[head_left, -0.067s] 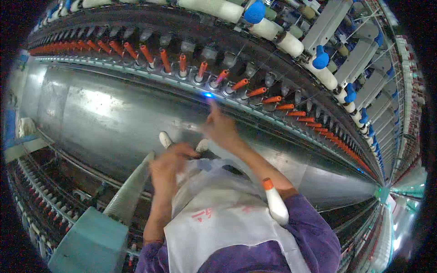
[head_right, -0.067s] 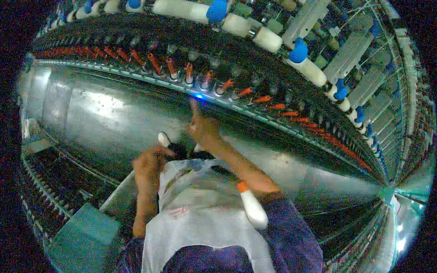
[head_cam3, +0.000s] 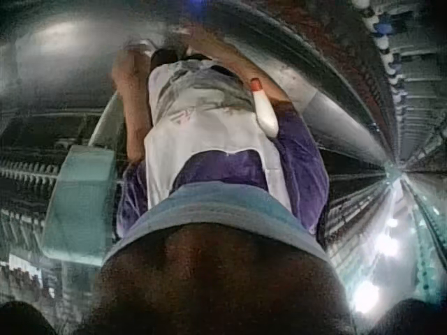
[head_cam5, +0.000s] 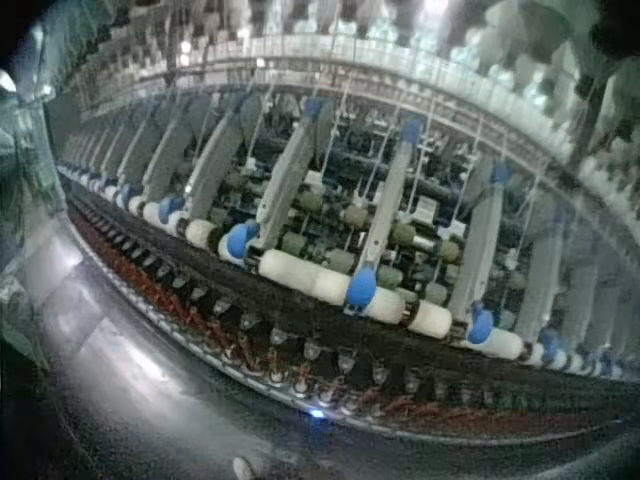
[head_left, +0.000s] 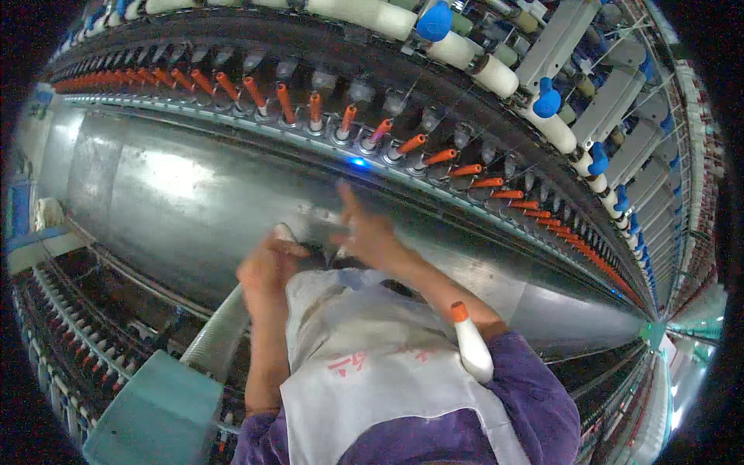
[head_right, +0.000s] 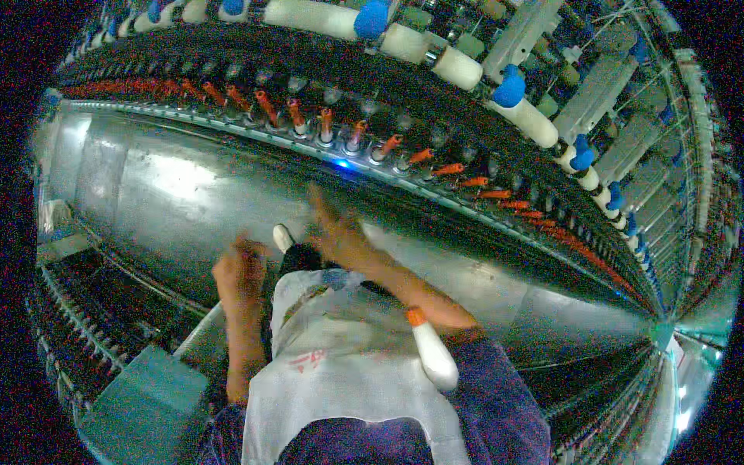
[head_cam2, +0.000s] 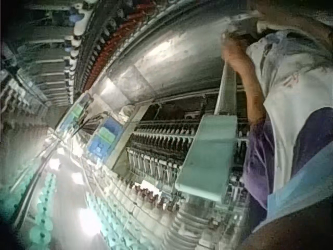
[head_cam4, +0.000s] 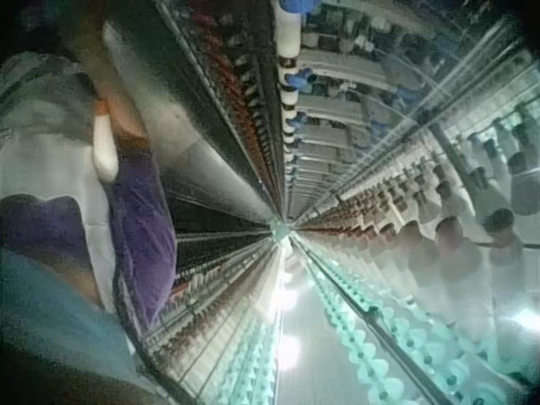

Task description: The person works along a row of spinning textile machines, repeatedly tying broken threads and adjusting spindles. They handle thread spools and machine parts by hand, moving from one spindle to the next to restore operation.

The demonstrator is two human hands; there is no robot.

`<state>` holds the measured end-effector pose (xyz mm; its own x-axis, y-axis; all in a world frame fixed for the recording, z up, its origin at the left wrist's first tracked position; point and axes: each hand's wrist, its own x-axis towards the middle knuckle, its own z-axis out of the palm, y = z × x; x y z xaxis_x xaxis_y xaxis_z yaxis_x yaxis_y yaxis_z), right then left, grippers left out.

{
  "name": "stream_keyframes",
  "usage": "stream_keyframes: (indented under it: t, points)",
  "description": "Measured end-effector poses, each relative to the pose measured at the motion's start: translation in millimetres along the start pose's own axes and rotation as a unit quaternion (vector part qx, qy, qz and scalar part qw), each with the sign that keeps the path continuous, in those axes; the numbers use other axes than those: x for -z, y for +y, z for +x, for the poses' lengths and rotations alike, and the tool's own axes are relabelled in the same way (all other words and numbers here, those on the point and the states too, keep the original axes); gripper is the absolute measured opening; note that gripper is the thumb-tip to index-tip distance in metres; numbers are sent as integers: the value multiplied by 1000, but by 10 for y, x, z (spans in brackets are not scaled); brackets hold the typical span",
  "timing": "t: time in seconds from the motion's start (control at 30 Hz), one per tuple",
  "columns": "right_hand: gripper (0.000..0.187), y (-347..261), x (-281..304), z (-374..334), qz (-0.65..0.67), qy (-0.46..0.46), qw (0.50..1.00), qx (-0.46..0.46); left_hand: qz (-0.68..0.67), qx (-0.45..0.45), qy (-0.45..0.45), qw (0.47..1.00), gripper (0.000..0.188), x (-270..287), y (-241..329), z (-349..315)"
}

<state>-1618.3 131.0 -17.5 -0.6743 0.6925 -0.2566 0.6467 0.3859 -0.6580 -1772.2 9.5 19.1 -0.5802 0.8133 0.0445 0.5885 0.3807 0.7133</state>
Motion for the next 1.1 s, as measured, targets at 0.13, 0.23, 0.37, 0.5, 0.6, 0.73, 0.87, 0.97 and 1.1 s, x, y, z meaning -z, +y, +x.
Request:
stream_keyframes:
  t: [0.13, 0.23, 0.37, 0.5, 0.6, 0.73, 0.87, 0.97, 1.1]
  points:
    - [64, -258, -367, -248, 144, -16, 931, 335, -470, 121, 7, 874, 30, 49, -538, 230]
    - [44, -340, -253, -140, 114, 13, 931, 346, -664, 246, -23, 705, 44, -119, -575, 459]
    - [21, -155, 61, 197, 56, 170, 972, 155, -632, 171, -104, 749, 39, -510, -389, 941]
    - [14, -83, 144, 413, 332, 243, 911, -8, -488, 74, -272, 826, 30, -578, -457, 1565]
    - [15, -176, 144, 548, 266, 272, 925, 11, -338, -11, -387, 858, 25, -482, -568, 2032]
    - [14, -327, 106, 691, 196, 274, 941, 38, -80, -152, -465, 869, 21, -116, -860, 2468]
    - [10, -547, -104, 804, 138, 236, 959, 76, -109, -78, -393, 910, 16, 404, -1407, 2322]
    - [10, -743, -257, 897, -31, 227, 924, 308, -150, 47, -405, 901, 15, 708, -1813, 1938]
    - [11, -937, -313, 1061, 20, 112, 945, 307, -190, 136, -312, 921, 22, 1021, -2006, 1314]
